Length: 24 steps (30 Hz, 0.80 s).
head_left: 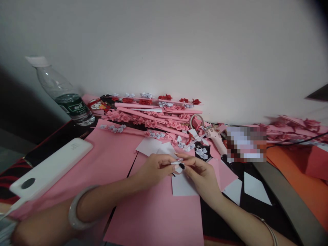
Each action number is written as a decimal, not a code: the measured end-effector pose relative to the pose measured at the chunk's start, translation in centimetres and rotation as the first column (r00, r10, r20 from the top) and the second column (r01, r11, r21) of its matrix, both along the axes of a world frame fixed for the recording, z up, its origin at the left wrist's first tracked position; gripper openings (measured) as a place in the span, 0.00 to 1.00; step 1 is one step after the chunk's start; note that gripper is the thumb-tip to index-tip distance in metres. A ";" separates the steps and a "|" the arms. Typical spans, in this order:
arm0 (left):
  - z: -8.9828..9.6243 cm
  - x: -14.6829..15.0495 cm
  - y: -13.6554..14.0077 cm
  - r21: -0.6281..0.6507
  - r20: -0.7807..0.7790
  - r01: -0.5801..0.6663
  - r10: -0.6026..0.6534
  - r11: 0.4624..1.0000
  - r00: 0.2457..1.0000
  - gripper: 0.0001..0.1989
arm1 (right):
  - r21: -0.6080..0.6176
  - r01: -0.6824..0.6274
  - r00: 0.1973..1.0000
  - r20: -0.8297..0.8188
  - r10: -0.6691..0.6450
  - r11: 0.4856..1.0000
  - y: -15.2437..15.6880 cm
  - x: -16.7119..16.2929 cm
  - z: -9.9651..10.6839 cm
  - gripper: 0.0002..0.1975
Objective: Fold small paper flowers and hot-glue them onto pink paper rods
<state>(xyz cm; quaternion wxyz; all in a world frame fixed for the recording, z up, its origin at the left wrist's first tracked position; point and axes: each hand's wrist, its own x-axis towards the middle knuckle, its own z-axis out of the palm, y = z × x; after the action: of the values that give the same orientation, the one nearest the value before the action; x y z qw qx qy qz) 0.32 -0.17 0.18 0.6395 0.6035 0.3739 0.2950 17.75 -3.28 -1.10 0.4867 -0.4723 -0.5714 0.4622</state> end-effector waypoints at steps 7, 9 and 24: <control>-0.2 -0.2 0.0 -0.026 0.028 0.017 -0.016 1.000 0.999 0.11 | 0.314 -0.041 0.963 0.265 -0.046 0.949 0.1 0.6 -0.2 0.11; -0.2 -0.2 0.1 -0.052 0.042 0.002 0.000 0.999 0.999 0.12 | 0.424 -0.106 0.923 0.378 -0.069 0.899 0.3 0.9 0.0 0.13; -0.6 -0.2 0.6 -0.183 0.151 -0.012 0.040 0.983 0.988 0.10 | 0.535 -0.352 0.809 0.587 -0.038 0.768 0.8 1.4 0.7 0.24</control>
<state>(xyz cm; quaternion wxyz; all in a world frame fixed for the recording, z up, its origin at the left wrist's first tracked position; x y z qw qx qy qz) 0.09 0.46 -0.42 0.7148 0.5131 0.3565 0.3140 19.20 -2.52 -0.37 0.3795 -0.3482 -0.8477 0.1270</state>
